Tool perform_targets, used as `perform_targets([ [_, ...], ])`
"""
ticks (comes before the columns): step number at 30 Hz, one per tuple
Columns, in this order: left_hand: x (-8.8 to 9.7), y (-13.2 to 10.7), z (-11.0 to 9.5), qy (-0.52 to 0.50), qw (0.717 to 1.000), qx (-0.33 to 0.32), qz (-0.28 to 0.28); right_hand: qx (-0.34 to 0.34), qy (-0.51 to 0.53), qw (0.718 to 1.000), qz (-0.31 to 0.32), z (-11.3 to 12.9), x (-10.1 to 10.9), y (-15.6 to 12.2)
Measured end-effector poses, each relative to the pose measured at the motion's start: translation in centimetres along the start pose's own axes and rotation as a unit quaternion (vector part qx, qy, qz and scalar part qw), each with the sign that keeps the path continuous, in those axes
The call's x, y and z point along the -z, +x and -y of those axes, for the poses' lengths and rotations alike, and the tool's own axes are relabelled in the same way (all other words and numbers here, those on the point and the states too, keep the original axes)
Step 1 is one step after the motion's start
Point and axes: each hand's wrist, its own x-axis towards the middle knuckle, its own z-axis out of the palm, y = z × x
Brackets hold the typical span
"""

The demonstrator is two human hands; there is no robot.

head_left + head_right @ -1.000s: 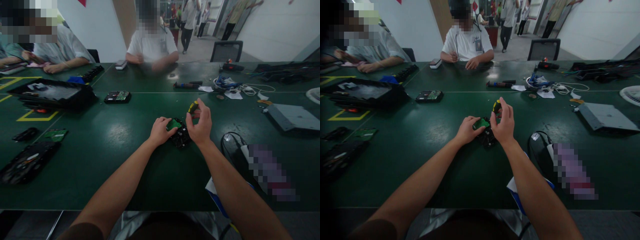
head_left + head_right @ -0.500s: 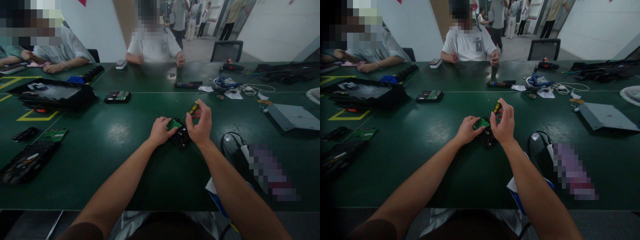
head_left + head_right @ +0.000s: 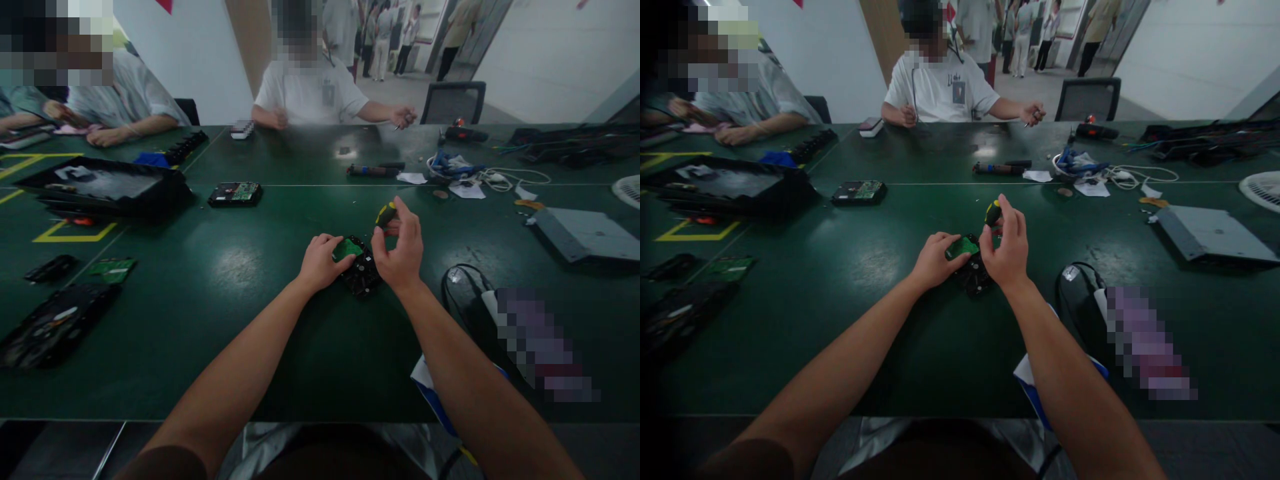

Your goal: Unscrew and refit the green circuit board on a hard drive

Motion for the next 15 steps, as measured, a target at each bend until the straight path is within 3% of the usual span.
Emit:
perform_targets([
  [15, 0.02, -0.05, 0.02, -0.004, 1.000, 0.000, 0.000, -0.003, -0.003, 1.000, -0.024, -0.30, -0.08, -0.07],
])
